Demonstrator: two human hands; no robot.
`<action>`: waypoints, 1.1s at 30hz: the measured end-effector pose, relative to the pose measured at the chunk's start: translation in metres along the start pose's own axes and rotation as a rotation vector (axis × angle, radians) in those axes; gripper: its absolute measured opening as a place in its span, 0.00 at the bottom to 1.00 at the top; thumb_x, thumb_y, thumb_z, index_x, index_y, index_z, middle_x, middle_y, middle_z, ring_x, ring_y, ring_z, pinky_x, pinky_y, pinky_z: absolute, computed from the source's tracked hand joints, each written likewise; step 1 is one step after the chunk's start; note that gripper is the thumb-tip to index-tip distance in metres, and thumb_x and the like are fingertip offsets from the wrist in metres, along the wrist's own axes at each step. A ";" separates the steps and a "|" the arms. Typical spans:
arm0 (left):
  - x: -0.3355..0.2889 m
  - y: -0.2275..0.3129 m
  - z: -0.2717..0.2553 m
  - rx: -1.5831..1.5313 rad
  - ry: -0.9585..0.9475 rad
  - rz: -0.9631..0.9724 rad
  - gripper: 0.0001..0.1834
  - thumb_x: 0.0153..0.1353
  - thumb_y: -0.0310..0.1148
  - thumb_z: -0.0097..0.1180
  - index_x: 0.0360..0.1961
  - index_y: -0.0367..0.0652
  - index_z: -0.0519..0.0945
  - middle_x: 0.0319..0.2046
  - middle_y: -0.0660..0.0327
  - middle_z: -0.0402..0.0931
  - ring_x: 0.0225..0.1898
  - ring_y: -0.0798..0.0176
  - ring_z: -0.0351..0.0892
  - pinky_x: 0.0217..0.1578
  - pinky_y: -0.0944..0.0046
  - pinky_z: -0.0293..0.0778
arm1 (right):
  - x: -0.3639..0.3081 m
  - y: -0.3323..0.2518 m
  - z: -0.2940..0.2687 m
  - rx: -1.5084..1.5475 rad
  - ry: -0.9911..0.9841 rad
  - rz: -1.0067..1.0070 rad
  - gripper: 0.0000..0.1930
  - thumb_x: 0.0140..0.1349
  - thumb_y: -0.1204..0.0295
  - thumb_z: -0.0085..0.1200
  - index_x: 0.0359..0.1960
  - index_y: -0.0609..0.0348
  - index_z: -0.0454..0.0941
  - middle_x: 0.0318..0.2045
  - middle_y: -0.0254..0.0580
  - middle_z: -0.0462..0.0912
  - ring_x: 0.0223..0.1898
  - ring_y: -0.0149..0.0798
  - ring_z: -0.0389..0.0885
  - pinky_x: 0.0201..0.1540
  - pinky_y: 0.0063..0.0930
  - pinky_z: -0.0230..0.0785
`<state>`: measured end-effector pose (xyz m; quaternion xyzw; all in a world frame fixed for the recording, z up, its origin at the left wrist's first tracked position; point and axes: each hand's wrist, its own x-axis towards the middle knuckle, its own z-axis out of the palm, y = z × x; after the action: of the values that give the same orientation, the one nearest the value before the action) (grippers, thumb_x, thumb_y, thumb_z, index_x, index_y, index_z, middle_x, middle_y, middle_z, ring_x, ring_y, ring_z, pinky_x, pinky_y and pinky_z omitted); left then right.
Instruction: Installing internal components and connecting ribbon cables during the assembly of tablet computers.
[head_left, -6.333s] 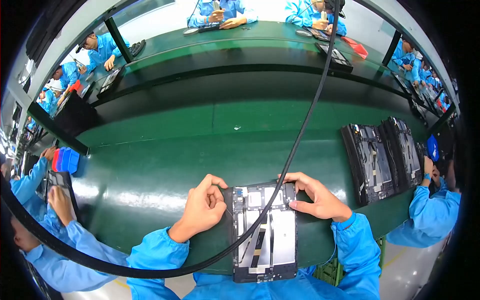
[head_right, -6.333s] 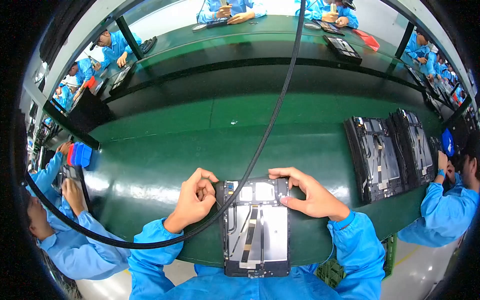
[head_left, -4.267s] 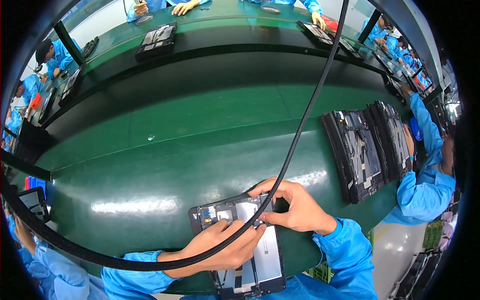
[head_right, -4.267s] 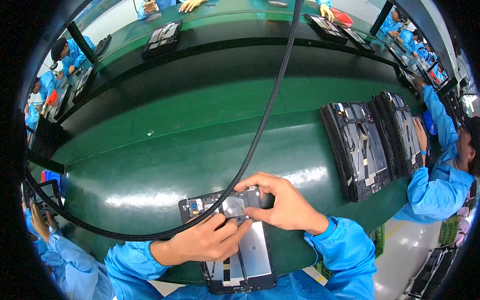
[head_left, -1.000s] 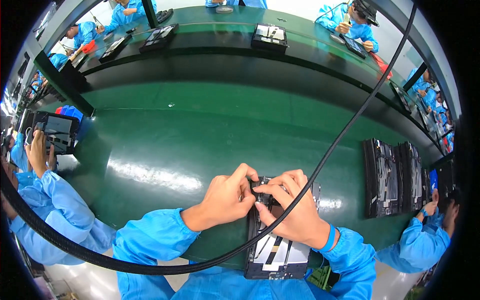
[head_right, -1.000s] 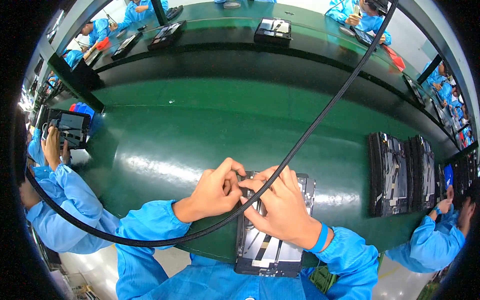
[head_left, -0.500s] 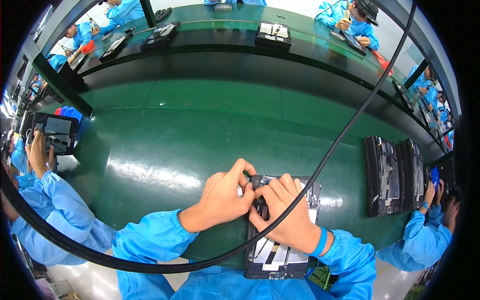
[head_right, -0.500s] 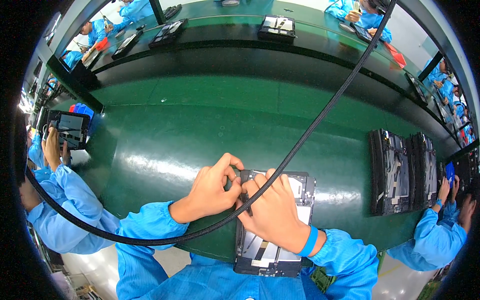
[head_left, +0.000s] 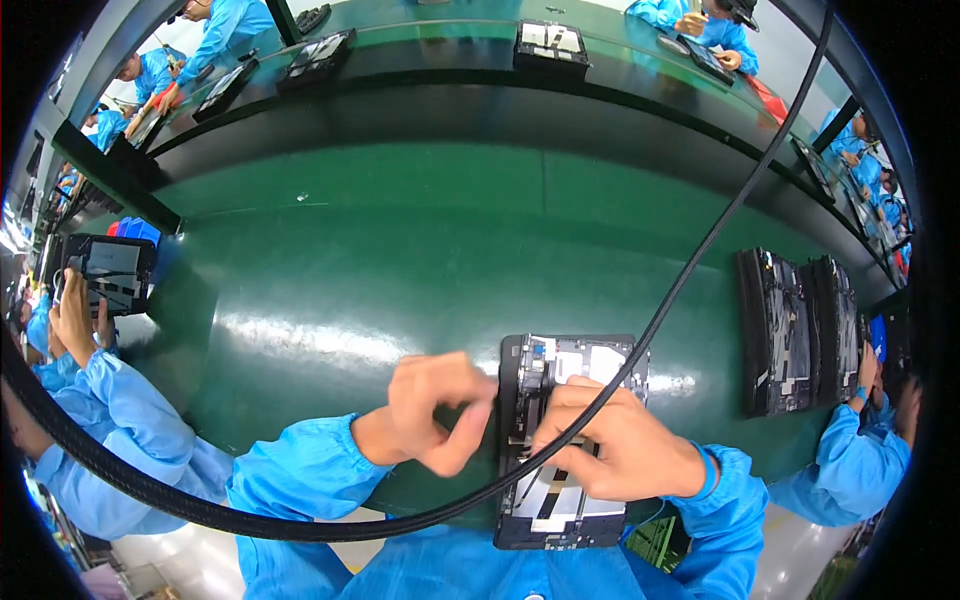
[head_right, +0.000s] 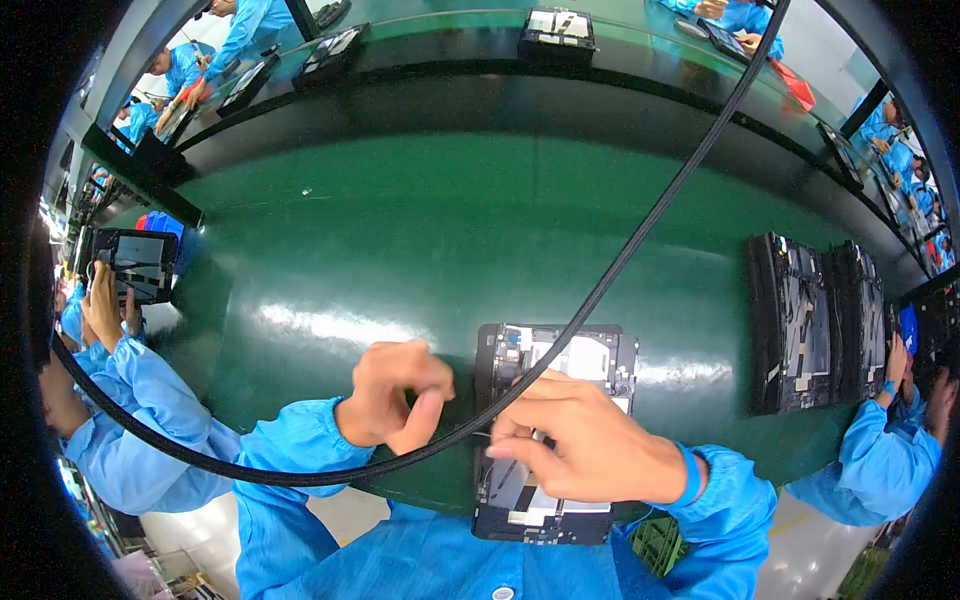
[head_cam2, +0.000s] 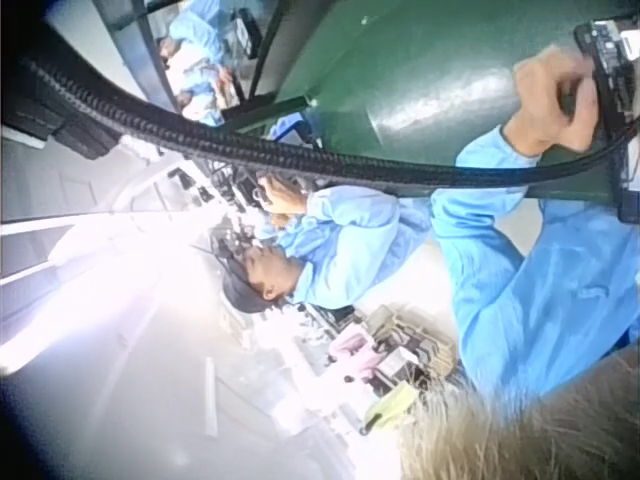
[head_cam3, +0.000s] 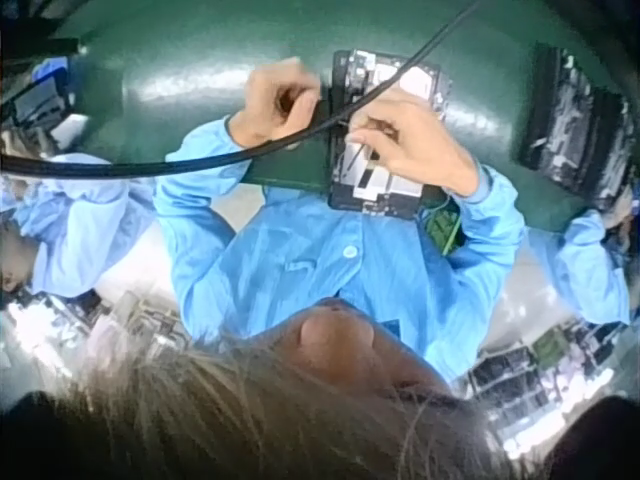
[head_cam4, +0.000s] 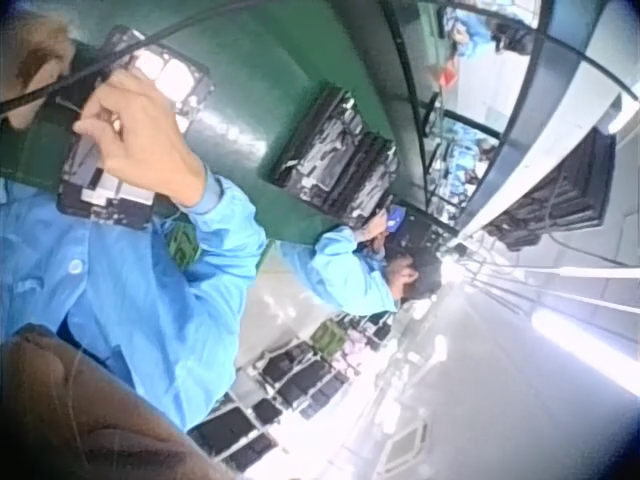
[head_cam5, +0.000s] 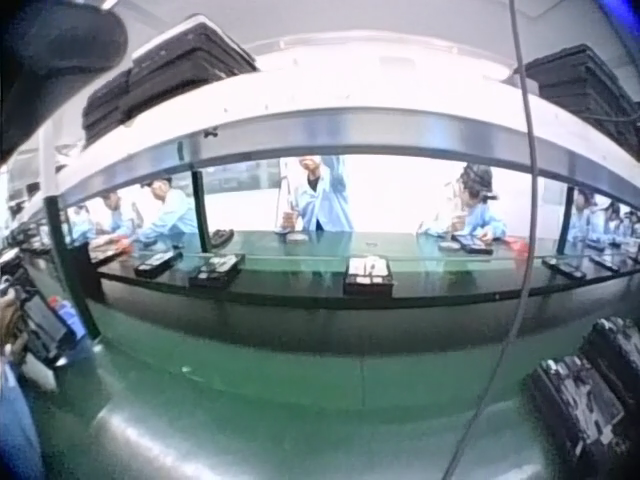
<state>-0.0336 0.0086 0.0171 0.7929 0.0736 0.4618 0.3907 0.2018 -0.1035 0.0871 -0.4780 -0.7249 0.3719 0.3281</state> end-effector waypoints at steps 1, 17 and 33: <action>0.001 -0.004 -0.008 0.148 -0.162 0.252 0.10 0.59 0.24 0.65 0.43 0.40 0.84 0.29 0.62 0.83 0.20 0.71 0.72 0.19 0.66 0.64 | -0.005 0.002 -0.007 0.066 -0.063 0.046 0.05 0.59 0.79 0.70 0.34 0.59 0.86 0.32 0.42 0.84 0.36 0.49 0.81 0.41 0.44 0.72; -0.018 0.017 0.000 0.278 -0.567 0.714 0.13 0.59 0.39 0.66 0.36 0.39 0.90 0.40 0.59 0.88 0.32 0.67 0.79 0.31 0.70 0.74 | -0.016 0.041 -0.004 -0.081 0.083 -0.051 0.08 0.55 0.85 0.67 0.36 0.61 0.85 0.35 0.43 0.84 0.38 0.52 0.85 0.39 0.46 0.78; -0.019 0.007 0.013 0.319 -0.532 0.859 0.07 0.57 0.34 0.64 0.28 0.43 0.81 0.33 0.62 0.80 0.31 0.67 0.77 0.25 0.67 0.65 | -0.012 0.043 0.009 -0.053 0.262 0.047 0.07 0.60 0.79 0.73 0.39 0.58 0.95 0.33 0.42 0.89 0.35 0.43 0.90 0.37 0.36 0.81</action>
<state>-0.0356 -0.0127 0.0055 0.8911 -0.2901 0.3460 0.0461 0.2175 -0.1058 0.0448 -0.5479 -0.6740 0.2945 0.3985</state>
